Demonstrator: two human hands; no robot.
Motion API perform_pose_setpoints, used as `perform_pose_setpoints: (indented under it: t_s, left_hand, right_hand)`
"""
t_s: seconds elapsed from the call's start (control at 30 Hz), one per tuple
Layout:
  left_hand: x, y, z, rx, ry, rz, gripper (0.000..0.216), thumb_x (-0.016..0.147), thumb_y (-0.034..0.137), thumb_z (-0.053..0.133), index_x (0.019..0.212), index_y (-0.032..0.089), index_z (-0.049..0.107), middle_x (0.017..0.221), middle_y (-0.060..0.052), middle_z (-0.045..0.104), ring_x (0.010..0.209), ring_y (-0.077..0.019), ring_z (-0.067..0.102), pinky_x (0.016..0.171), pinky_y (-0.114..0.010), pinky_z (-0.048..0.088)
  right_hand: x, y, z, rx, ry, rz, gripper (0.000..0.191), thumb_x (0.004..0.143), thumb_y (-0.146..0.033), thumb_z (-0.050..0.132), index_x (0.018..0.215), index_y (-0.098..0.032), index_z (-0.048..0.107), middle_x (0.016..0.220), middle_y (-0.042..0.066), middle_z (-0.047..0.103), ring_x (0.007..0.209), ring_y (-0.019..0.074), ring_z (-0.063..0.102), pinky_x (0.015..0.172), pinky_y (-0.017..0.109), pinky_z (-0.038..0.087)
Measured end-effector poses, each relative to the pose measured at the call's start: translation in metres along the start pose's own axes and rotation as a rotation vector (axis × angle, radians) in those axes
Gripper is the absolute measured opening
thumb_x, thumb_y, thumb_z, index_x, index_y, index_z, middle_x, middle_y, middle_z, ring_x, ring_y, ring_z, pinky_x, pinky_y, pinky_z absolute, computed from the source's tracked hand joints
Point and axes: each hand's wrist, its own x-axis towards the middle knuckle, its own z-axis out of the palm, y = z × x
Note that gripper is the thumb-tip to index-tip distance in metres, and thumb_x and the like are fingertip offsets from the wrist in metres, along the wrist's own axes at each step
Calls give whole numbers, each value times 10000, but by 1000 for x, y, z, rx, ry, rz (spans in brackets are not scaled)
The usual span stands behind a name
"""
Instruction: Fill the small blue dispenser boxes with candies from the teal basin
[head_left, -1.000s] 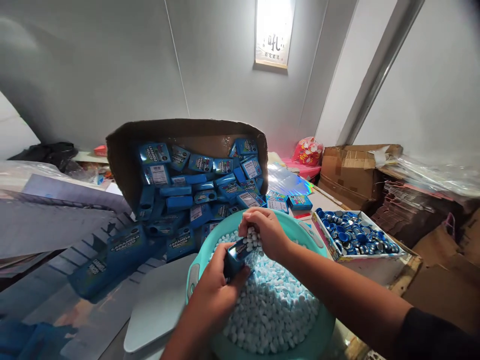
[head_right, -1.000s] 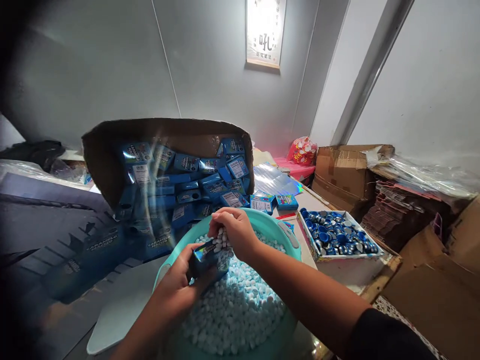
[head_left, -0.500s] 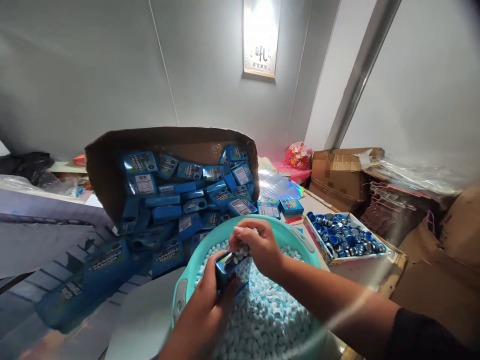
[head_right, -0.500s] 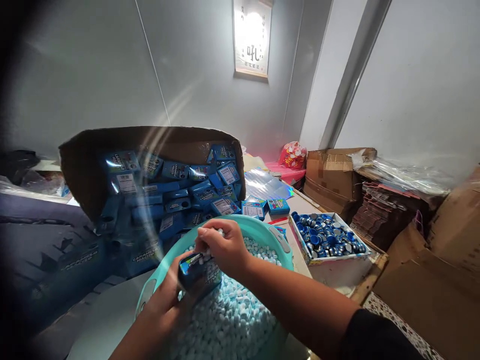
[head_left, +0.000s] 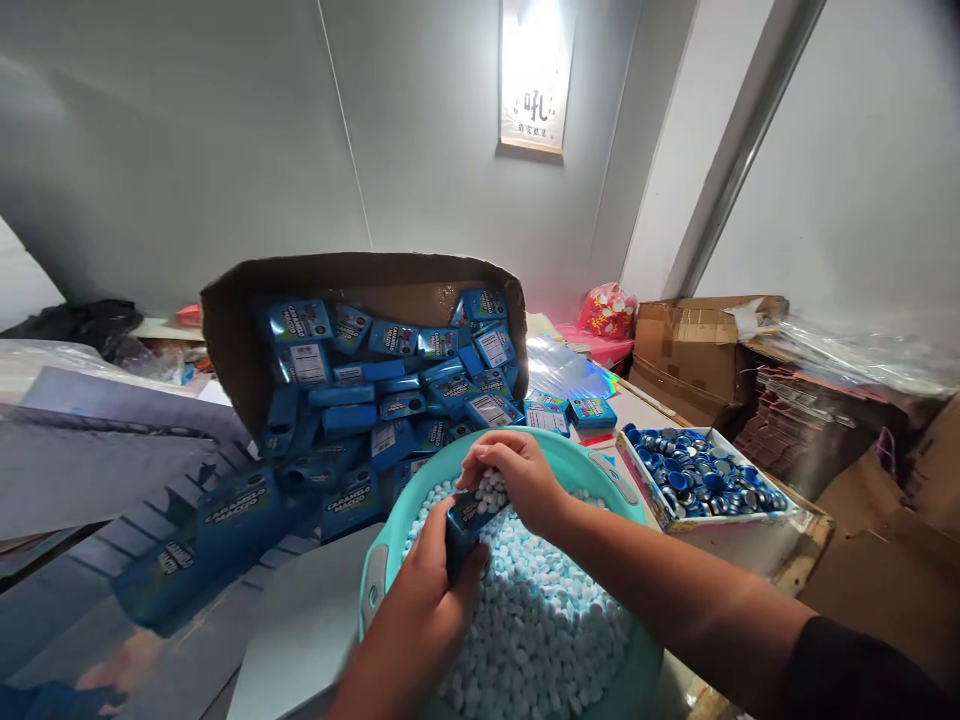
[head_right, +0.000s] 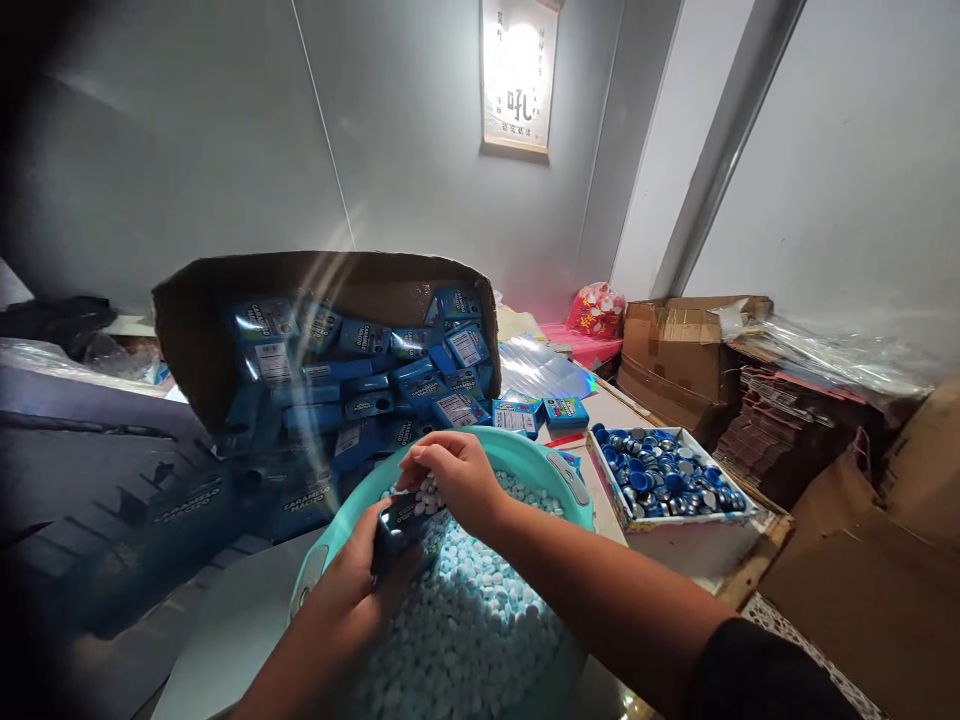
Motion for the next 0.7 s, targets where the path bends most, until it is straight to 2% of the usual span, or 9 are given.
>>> perform_pose_setpoints:
  t_s: [0.17, 0.3, 0.4, 0.53, 0.7]
  left_hand:
    - [-2, 6, -3, -25, -44, -7, 460, 896, 494, 537, 1290, 256, 554, 1262, -87, 655, 1148, -291, 612, 1019, -450, 455]
    - [-1, 3, -1, -7, 13, -12, 475, 893, 492, 544, 1282, 220, 569, 1252, -109, 660, 1190, -302, 601, 1039, -450, 452]
    - [1, -3, 0, 34, 12, -23, 523, 898, 446, 544, 1363, 210, 507, 1328, -113, 634, 1272, -299, 568, 1092, -451, 421]
    - [3, -6, -1, 42, -71, 2, 593, 897, 359, 548, 1459, 239, 401, 1414, -96, 595, 1321, -277, 549, 1100, -426, 429]
    - [1, -5, -3, 122, -60, -79, 422, 894, 413, 547, 1275, 230, 546, 1263, -104, 678, 1168, -298, 645, 988, -441, 502]
  right_hand:
    - [-7, -3, 2, -150, -83, -113, 333, 811, -433, 567, 617, -177, 655, 582, 33, 636, 599, 165, 603, 644, 294, 490]
    - [-13, -7, 0, -274, -170, -239, 431, 926, -455, 473, 687, -181, 704, 673, 49, 683, 702, 184, 639, 725, 303, 500]
    - [-17, -7, -1, -394, -262, -336, 465, 991, -440, 402, 810, -184, 746, 793, 65, 723, 804, 198, 668, 795, 316, 505]
    - [-19, -7, -2, -535, -393, -446, 473, 1024, -445, 360, 983, -179, 749, 965, 107, 735, 916, 216, 678, 845, 339, 514]
    - [-19, -13, -4, -508, -436, -446, 518, 1043, -462, 304, 1073, -169, 730, 1038, 116, 731, 982, 214, 678, 889, 344, 511]
